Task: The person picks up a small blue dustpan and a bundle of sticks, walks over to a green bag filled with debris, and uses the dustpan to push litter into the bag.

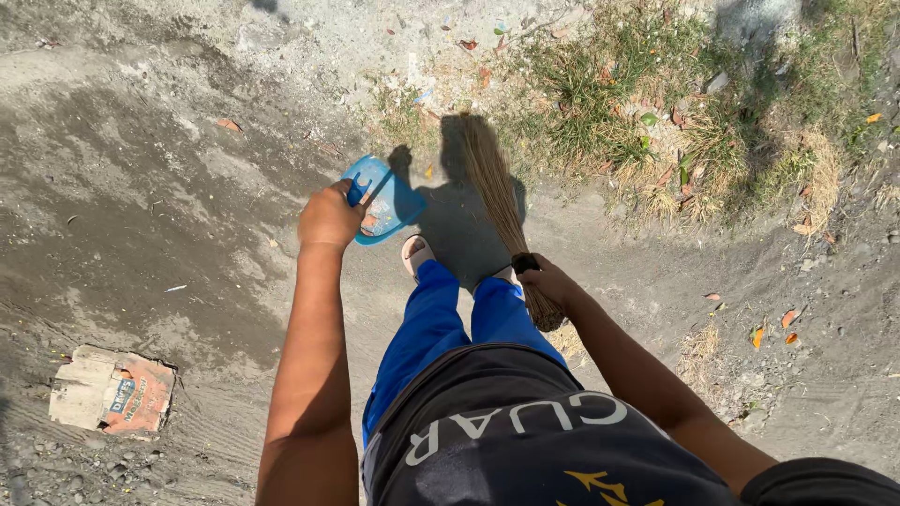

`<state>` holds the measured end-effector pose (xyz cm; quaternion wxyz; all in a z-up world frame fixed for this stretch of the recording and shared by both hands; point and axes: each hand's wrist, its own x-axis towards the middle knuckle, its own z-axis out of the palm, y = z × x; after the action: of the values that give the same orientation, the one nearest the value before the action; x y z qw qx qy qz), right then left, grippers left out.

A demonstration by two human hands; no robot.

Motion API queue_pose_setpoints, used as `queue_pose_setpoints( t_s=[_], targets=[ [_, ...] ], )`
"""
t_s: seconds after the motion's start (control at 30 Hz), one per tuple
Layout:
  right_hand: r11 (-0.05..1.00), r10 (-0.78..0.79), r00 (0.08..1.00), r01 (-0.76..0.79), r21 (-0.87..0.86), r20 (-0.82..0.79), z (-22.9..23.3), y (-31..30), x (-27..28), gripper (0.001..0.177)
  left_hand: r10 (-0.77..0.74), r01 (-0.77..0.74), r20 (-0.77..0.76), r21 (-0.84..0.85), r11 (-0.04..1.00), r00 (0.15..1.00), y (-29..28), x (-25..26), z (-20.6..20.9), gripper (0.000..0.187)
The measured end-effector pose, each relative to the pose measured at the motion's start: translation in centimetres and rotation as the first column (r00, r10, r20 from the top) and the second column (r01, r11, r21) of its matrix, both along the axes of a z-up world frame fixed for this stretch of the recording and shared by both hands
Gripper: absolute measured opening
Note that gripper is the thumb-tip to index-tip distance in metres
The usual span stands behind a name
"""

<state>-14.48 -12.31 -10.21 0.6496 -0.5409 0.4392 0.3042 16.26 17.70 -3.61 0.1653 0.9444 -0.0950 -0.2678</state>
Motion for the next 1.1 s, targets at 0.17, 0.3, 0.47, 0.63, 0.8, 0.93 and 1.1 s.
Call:
queue_pose_setpoints(
  t_s=[0.17, 0.3, 0.47, 0.63, 0.8, 0.93, 1.1],
  targets=[
    [0.974, 0.172, 0.98, -0.154, 0.166, -0.103, -2.7, 2.8, 4.3, 0.067, -0.004, 0.006, -0.07, 0.038, 0.999, 0.998, 0.1, -0.4, 1.5, 0.05],
    [0.967, 0.138, 0.99, -0.131, 0.219, -0.014, 1.4, 0.4, 4.1, 0.077, -0.004, 0.007, -0.081, 0.038, 0.999, 0.997, -0.3, 0.0, 4.2, 0.039],
    [0.996, 0.09, 0.992, -0.09, -0.001, 0.092, 0.3, -5.8, 3.1, 0.089, 0.057, -0.057, -0.028, 0.009, 0.998, 0.998, -1.1, 0.7, 6.7, 0.042],
    [0.975, -0.072, 0.988, 0.098, -0.198, 0.133, -5.5, -17.3, 7.3, 0.092, 0.078, -0.078, 0.001, 0.018, 0.997, 0.997, -4.1, 2.8, 7.4, 0.047],
    [0.991, -0.044, 0.998, 0.048, -0.121, 0.037, -8.7, -21.5, 14.9, 0.076, 0.041, -0.042, 0.01, 0.063, 0.997, 0.999, -8.8, 6.3, 5.5, 0.048],
    [0.982, 0.169, 0.983, -0.163, 0.095, -0.066, -6.0, -18.4, 17.7, 0.064, 0.027, -0.024, -0.033, 0.086, 0.996, 0.999, -13.4, 9.8, 3.3, 0.053],
    [0.897, 0.409, 0.91, -0.387, 0.215, -0.07, 2.6, -20.5, 17.4, 0.075, 0.037, -0.026, -0.079, 0.134, 0.991, 0.996, -17.6, 13.7, 3.3, 0.043]
  ],
)
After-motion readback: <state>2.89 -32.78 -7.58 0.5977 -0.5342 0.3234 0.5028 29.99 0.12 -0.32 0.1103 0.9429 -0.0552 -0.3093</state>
